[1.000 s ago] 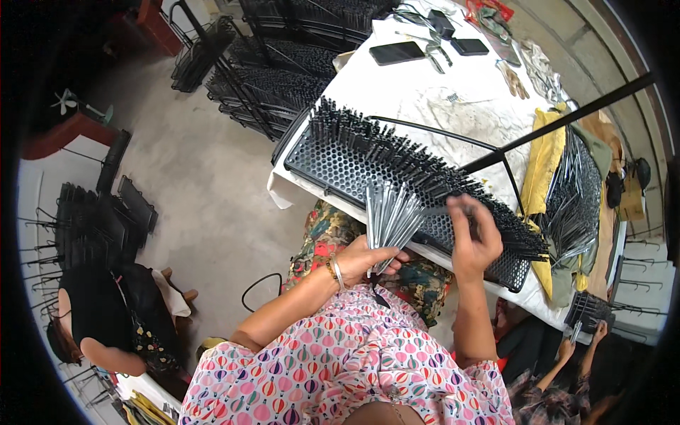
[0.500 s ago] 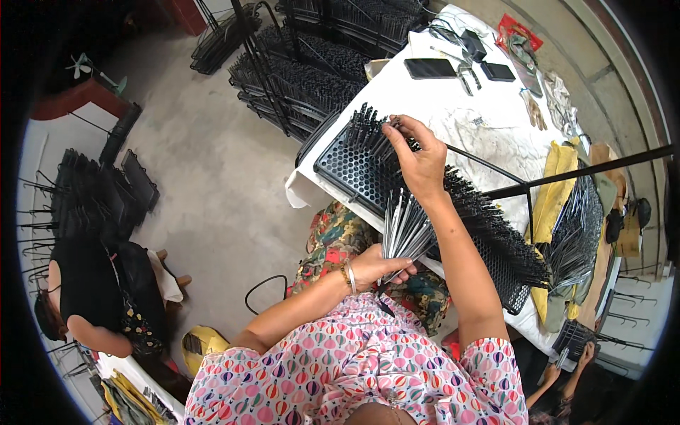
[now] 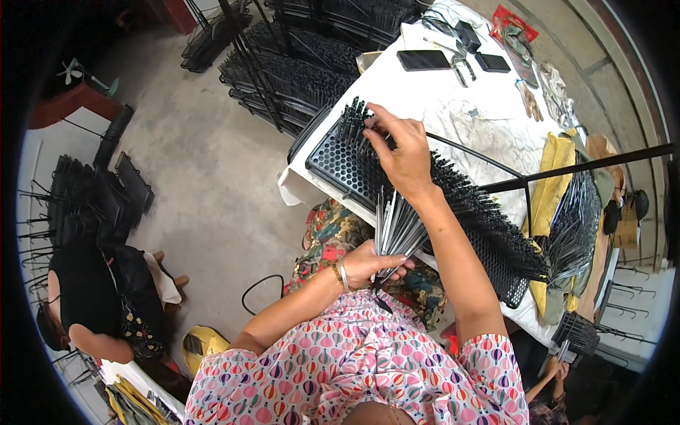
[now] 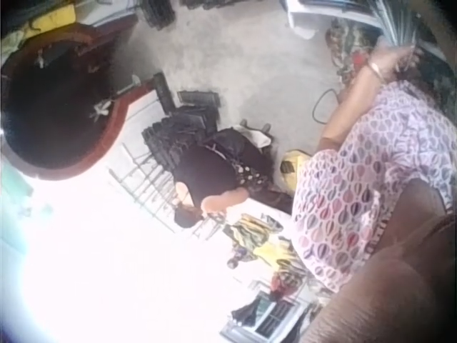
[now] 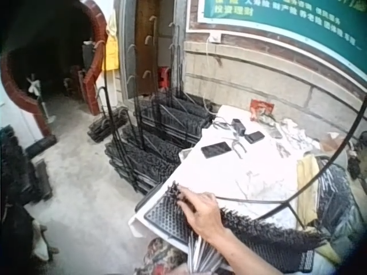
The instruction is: The person inserts small metal pins into a perforated metal sheet by hand, assembling it into a metal frame.
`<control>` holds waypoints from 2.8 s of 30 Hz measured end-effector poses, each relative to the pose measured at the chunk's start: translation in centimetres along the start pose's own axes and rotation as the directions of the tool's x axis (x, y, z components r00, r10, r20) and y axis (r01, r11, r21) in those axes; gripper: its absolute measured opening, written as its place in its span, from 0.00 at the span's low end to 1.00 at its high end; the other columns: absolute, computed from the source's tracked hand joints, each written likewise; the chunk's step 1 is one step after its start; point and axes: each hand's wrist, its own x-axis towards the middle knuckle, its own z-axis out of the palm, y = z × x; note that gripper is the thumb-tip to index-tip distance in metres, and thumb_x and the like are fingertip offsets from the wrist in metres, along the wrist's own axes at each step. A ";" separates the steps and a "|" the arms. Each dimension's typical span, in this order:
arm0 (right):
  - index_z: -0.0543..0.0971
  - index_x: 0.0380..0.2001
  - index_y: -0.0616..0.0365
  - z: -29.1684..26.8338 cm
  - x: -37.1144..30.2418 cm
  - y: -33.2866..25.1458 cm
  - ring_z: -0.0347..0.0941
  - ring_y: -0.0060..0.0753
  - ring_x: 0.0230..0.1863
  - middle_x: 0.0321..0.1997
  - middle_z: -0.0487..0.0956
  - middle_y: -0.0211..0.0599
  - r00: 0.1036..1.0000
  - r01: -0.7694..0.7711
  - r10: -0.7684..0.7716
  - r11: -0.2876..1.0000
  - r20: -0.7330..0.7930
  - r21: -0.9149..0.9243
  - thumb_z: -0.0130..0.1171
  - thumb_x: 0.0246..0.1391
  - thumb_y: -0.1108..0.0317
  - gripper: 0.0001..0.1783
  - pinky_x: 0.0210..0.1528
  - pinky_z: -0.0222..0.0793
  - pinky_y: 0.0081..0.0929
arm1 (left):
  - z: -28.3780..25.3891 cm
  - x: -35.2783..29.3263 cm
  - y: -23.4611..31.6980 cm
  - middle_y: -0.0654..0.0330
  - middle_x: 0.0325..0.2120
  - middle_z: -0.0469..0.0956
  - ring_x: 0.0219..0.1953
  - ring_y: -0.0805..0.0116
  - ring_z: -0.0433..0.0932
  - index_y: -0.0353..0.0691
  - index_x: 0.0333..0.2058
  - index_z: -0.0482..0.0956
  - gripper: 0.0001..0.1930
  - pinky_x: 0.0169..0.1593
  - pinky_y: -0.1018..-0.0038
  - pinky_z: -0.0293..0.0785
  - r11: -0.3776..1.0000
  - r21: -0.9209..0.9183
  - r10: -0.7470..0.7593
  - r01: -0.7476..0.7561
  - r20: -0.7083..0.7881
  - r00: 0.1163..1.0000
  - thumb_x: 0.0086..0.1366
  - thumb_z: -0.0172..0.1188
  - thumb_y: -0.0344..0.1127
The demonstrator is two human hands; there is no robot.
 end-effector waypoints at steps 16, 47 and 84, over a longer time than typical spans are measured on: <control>0.79 0.32 0.66 -11.5 -7.2 -1.3 0.76 0.31 0.31 0.31 0.79 0.42 0.932 -0.316 0.328 0.944 -0.158 0.096 0.58 0.46 0.81 0.08 0.33 0.70 0.22 | 2.6 0.2 1.3 0.47 0.39 0.76 0.40 0.60 0.78 0.30 0.47 0.70 0.16 0.42 0.68 0.78 0.992 -0.126 -0.035 0.021 -0.108 0.993 0.60 0.55 0.27; 0.79 0.34 0.60 -10.8 -19.0 -4.5 0.75 0.35 0.37 0.39 0.78 0.38 0.984 0.088 -0.087 0.996 0.159 -0.001 0.67 0.34 0.71 0.17 0.41 0.70 0.29 | 3.1 0.9 0.5 0.54 0.34 0.79 0.36 0.68 0.78 0.31 0.39 0.76 0.09 0.42 0.74 0.75 0.997 -0.024 0.073 -0.078 -0.146 0.987 0.60 0.55 0.27; 0.75 0.40 0.70 -9.8 -18.7 -3.8 0.76 0.24 0.28 0.31 0.78 0.43 0.619 -0.767 0.779 0.573 0.100 0.289 0.59 0.51 0.68 0.16 0.30 0.70 0.20 | 3.7 1.0 0.7 0.54 0.34 0.78 0.34 0.66 0.79 0.32 0.42 0.74 0.11 0.38 0.74 0.78 1.000 -0.009 0.028 -0.029 -0.130 0.991 0.61 0.54 0.28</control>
